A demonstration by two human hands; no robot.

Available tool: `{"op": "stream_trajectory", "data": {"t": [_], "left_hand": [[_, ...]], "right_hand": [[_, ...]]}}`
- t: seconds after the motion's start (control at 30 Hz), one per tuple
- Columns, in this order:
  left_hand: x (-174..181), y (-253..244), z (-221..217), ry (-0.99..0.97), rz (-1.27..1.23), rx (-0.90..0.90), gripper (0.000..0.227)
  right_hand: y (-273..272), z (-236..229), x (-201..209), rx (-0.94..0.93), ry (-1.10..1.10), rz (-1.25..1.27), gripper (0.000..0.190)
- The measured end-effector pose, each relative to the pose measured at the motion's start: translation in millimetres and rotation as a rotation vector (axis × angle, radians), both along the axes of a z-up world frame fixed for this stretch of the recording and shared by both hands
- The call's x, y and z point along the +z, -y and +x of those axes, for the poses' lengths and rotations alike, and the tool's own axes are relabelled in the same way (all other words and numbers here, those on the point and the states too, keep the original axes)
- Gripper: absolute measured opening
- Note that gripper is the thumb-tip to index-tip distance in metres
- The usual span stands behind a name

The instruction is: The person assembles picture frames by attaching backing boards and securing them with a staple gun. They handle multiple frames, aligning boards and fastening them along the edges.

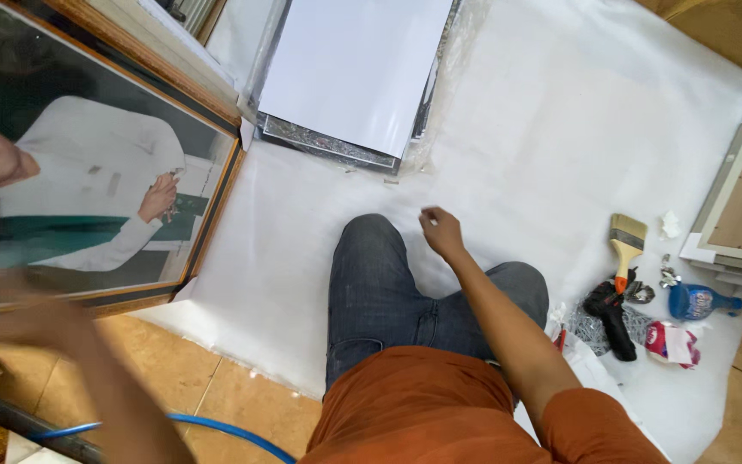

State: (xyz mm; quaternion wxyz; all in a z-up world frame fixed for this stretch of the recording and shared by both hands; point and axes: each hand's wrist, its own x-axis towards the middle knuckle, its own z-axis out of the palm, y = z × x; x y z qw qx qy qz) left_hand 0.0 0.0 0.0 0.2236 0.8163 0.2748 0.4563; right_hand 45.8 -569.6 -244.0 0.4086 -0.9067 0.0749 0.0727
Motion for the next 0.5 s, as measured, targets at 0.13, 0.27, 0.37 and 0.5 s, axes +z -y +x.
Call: {"op": "stream_trajectory", "data": {"t": [0.13,0.27,0.37,0.5], "left_hand": [[-89.7,135.3,-27.8,-0.31,-0.112,-0.317,0.083],[-101.1,262.5,-78.5,-0.532,-0.334,-0.676,0.09],[-83.1,294.8,-96.7,-0.68,-0.513,-0.835,0.085],[-79.2,292.8,-83.6,-0.776,-0.668,-0.803,0.084]], "right_hand": [[-35.9,59.0,-18.0,0.201,-0.102,-0.299,0.038],[-54.6,109.5,-30.4,0.506,-0.016,-0.57,0.05],[-61.2,138.4,-39.5,0.616,-0.081,-0.721,0.048],[-55.6,164.0,-39.8,0.744,-0.095,-0.894,0.046]]}}
